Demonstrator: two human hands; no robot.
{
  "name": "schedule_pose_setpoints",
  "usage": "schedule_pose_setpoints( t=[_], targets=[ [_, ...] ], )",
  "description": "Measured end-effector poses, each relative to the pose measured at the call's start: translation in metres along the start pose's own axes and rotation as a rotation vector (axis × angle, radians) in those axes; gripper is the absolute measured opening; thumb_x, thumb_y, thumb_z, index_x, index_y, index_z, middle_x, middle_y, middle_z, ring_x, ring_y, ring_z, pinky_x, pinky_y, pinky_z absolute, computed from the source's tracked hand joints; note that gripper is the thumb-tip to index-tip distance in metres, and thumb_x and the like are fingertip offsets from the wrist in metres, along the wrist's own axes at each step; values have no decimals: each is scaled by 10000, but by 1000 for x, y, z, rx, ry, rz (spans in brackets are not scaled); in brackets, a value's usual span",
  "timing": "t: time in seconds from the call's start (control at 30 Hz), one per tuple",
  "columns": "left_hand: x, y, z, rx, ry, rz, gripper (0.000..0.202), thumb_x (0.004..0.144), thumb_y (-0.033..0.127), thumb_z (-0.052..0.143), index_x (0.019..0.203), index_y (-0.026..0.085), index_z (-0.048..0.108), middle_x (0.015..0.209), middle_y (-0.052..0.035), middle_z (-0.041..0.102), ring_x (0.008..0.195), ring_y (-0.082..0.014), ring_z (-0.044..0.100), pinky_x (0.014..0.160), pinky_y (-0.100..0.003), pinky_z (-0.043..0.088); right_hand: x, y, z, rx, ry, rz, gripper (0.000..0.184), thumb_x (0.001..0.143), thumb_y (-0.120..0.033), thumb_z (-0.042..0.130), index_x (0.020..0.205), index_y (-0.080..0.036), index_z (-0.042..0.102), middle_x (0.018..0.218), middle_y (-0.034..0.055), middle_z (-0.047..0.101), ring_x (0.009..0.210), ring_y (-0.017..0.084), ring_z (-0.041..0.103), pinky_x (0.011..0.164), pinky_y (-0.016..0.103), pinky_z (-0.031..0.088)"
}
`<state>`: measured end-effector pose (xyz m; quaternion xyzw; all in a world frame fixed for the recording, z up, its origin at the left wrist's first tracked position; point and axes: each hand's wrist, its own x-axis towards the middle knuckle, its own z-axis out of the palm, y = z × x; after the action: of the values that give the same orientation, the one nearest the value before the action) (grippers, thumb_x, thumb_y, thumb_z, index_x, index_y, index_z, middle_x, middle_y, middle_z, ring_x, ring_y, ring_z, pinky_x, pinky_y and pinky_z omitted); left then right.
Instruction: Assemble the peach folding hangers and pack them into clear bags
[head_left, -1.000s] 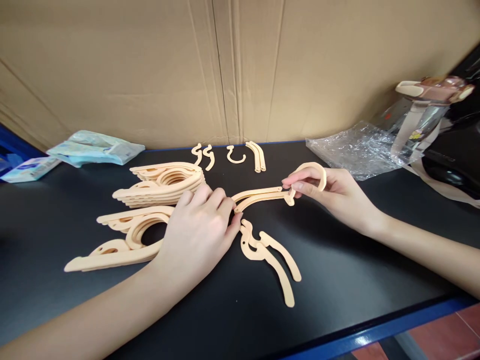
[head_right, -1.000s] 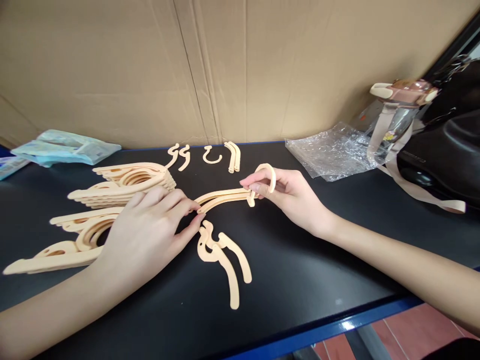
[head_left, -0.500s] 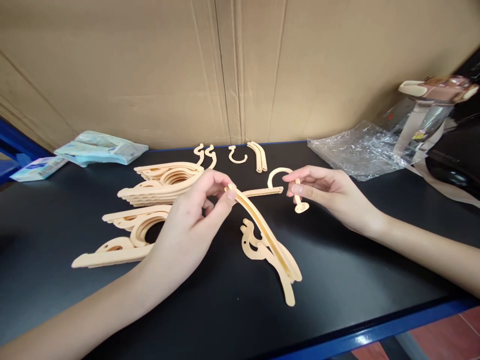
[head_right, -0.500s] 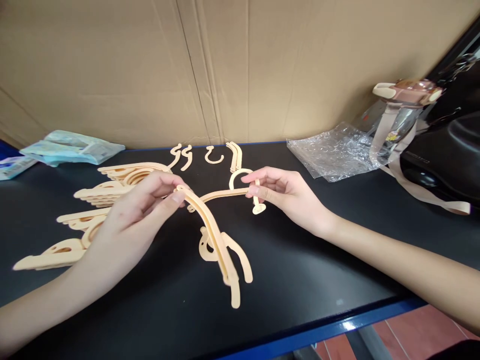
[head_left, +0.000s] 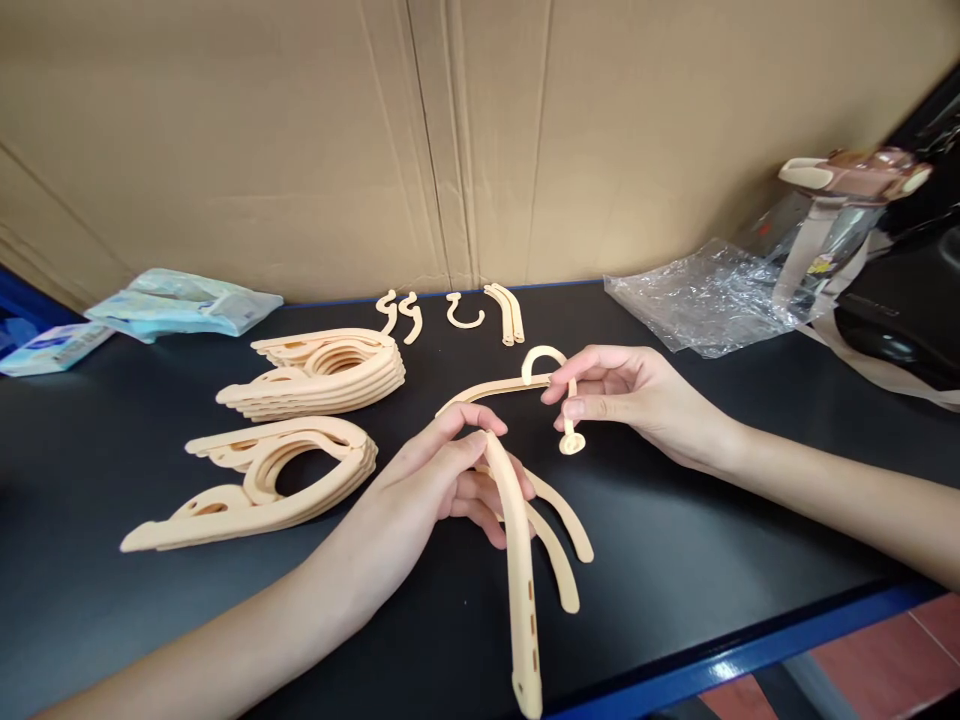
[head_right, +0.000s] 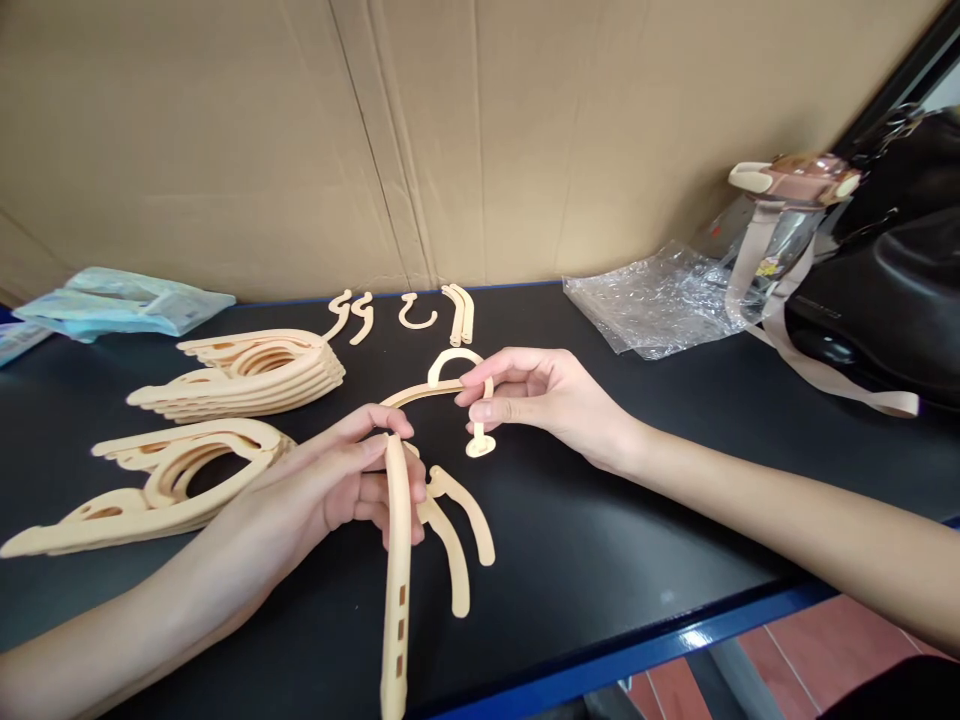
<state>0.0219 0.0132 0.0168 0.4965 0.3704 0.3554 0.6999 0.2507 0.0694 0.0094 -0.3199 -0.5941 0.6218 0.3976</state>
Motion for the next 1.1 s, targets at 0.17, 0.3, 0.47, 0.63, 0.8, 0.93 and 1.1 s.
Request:
schedule_pose_setpoints(
  t=[0.17, 0.3, 0.47, 0.63, 0.8, 0.93, 1.1],
  targets=[
    [-2, -1, 3, 49, 38, -36, 143, 1009, 351, 460, 1106, 247, 458, 690, 60, 595, 472, -98, 601, 440, -191, 492, 0, 2, -1, 43, -14, 30, 221, 753, -198, 820, 954, -227, 733, 846, -32, 702, 728, 100, 692, 682, 231, 564],
    [-4, -2, 4, 251, 78, 22, 331, 965, 425, 537, 1247, 277, 445, 797, 38, 603, 431, -55, 447, 319, -146, 312, 2, 3, -3, 10, 5, 44, 237, 766, -242, 819, 988, -229, 738, 790, -41, 675, 657, 73, 641, 618, 200, 524],
    [-5, -5, 7, 418, 84, 38, 268, 888, 404, 604, 1071, 216, 546, 781, -3, 684, 441, -76, 482, 354, -182, 345, 2, 0, -3, 20, -5, 108, 319, 772, -269, 815, 1078, -222, 739, 813, -18, 702, 626, 60, 601, 572, 187, 481],
    [-9, -11, 10, 662, 90, 125, 193, 878, 342, 615, 1040, 249, 664, 625, 72, 615, 426, -67, 433, 426, -185, 371, 2, 0, -2, 50, -68, 106, 309, 796, -238, 792, 1100, -222, 742, 840, -13, 704, 630, 53, 591, 612, 196, 497],
    [-15, -17, 11, 1046, 133, 398, 151, 920, 238, 591, 1061, 249, 646, 585, 101, 506, 479, -67, 442, 455, -172, 315, 3, 5, -2, 105, -169, 54, 292, 811, -158, 768, 1084, -255, 736, 923, -14, 700, 711, 76, 643, 657, 218, 548],
    [-14, -18, 10, 1075, 110, 407, 125, 956, 248, 538, 833, 227, 535, 572, 99, 479, 489, -74, 460, 451, -184, 290, 2, 5, 1, 184, -207, 97, 208, 808, -111, 759, 973, -237, 744, 886, -36, 686, 700, 63, 669, 663, 197, 562],
    [-12, -17, 9, 1056, 60, 443, 171, 992, 291, 508, 834, 238, 469, 697, 81, 542, 611, -96, 526, 540, -194, 341, 1, 4, 5, 246, -207, 148, 162, 786, -96, 776, 711, -164, 649, 812, -56, 648, 676, 60, 683, 645, 181, 569]
  ],
)
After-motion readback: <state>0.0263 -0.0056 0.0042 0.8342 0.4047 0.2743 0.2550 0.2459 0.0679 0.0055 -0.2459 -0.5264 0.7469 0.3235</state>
